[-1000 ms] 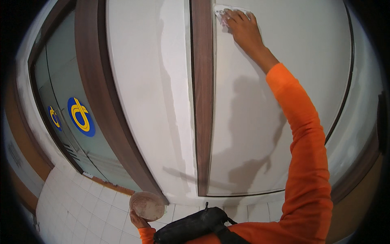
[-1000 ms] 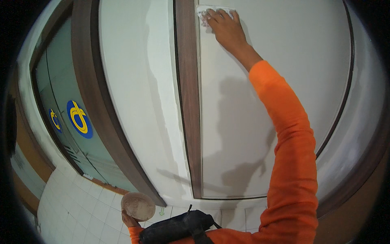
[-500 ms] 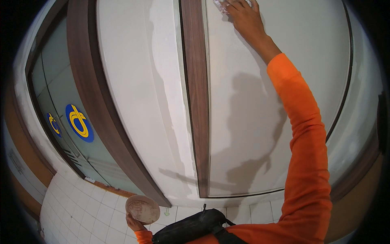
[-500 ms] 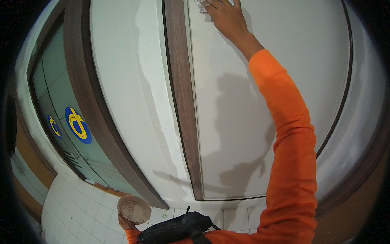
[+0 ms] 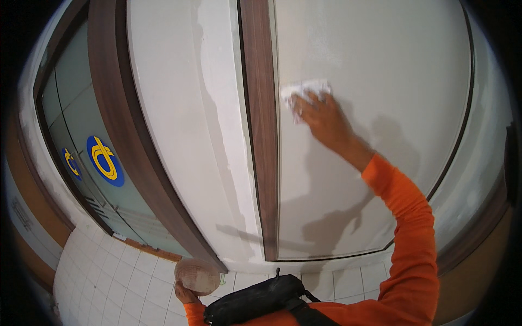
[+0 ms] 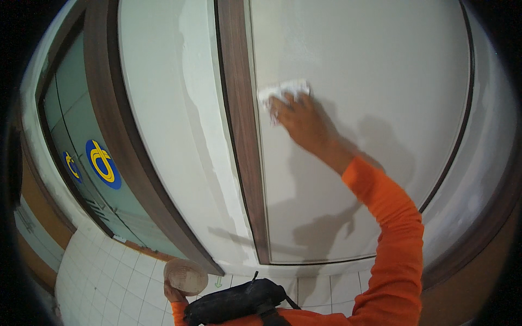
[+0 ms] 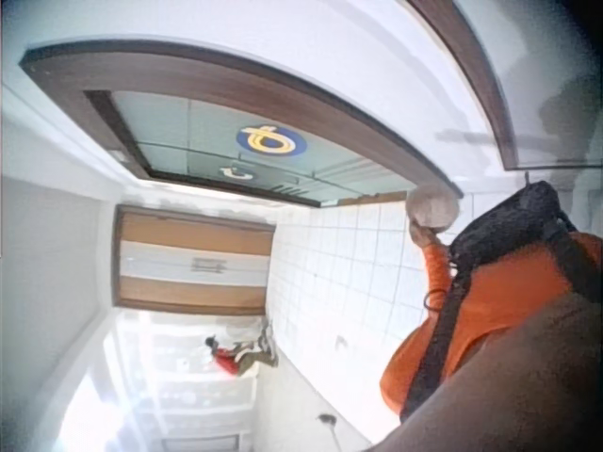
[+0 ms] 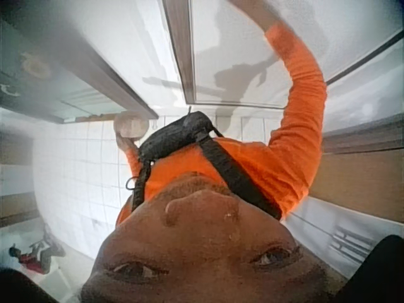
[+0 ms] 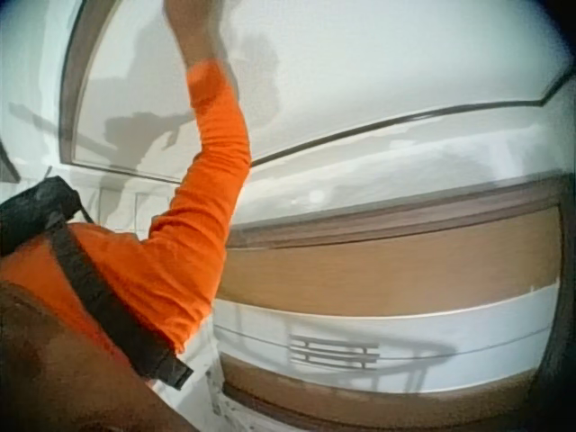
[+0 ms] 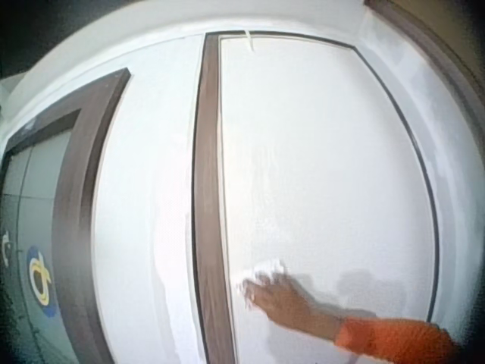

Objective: The person applies wall putty to a wall surface near a door frame using a putty knife, smoothing it over imperfections and taking more putty from a container as needed.

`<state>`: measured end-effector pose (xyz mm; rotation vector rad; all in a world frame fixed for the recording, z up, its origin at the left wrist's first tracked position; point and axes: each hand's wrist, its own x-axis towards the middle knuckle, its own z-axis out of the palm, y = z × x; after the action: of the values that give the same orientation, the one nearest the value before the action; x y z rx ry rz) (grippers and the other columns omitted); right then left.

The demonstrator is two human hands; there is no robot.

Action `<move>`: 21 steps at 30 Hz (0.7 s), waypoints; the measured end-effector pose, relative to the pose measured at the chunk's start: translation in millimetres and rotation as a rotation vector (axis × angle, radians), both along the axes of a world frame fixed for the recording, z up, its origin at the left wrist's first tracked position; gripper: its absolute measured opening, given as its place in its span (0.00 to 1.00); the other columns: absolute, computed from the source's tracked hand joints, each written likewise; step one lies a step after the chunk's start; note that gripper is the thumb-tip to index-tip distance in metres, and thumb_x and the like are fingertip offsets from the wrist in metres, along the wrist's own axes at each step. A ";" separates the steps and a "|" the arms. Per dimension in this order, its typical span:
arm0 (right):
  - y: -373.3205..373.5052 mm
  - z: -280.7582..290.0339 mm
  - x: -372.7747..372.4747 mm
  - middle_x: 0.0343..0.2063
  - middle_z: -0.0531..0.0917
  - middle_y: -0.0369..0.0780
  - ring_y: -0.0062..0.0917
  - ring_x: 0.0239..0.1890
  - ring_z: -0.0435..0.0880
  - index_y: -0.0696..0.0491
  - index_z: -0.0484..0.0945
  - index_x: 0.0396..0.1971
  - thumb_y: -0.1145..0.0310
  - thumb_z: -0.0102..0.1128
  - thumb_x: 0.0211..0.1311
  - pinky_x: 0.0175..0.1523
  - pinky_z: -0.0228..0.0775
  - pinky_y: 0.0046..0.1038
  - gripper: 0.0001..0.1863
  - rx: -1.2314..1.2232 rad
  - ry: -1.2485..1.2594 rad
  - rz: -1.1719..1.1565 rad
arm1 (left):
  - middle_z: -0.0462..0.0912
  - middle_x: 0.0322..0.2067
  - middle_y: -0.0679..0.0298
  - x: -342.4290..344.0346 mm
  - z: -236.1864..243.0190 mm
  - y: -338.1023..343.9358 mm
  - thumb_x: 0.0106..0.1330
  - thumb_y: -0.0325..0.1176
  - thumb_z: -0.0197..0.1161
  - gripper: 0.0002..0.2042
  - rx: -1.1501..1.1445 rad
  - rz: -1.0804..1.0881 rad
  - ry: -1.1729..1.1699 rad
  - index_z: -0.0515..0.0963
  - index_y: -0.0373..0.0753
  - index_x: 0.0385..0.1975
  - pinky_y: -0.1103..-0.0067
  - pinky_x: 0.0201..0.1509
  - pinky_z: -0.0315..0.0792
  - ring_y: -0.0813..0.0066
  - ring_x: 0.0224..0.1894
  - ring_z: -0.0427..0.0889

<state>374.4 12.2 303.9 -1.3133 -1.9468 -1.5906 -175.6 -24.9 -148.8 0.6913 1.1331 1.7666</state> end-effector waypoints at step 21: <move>-52.8 -217.2 -142.6 0.38 0.82 0.38 0.19 0.38 0.78 0.60 0.78 0.48 0.72 0.52 0.66 0.46 0.71 0.25 0.14 -1.135 1.599 0.642 | 0.80 0.45 0.58 106.6 155.7 32.8 0.71 0.45 0.52 0.23 0.144 -0.375 0.032 0.73 0.29 0.54 0.75 0.53 0.73 0.71 0.47 0.78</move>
<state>231.8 -40.5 86.7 -1.2163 -1.5524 0.9369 -69.0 7.9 7.0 0.9545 0.8367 1.5286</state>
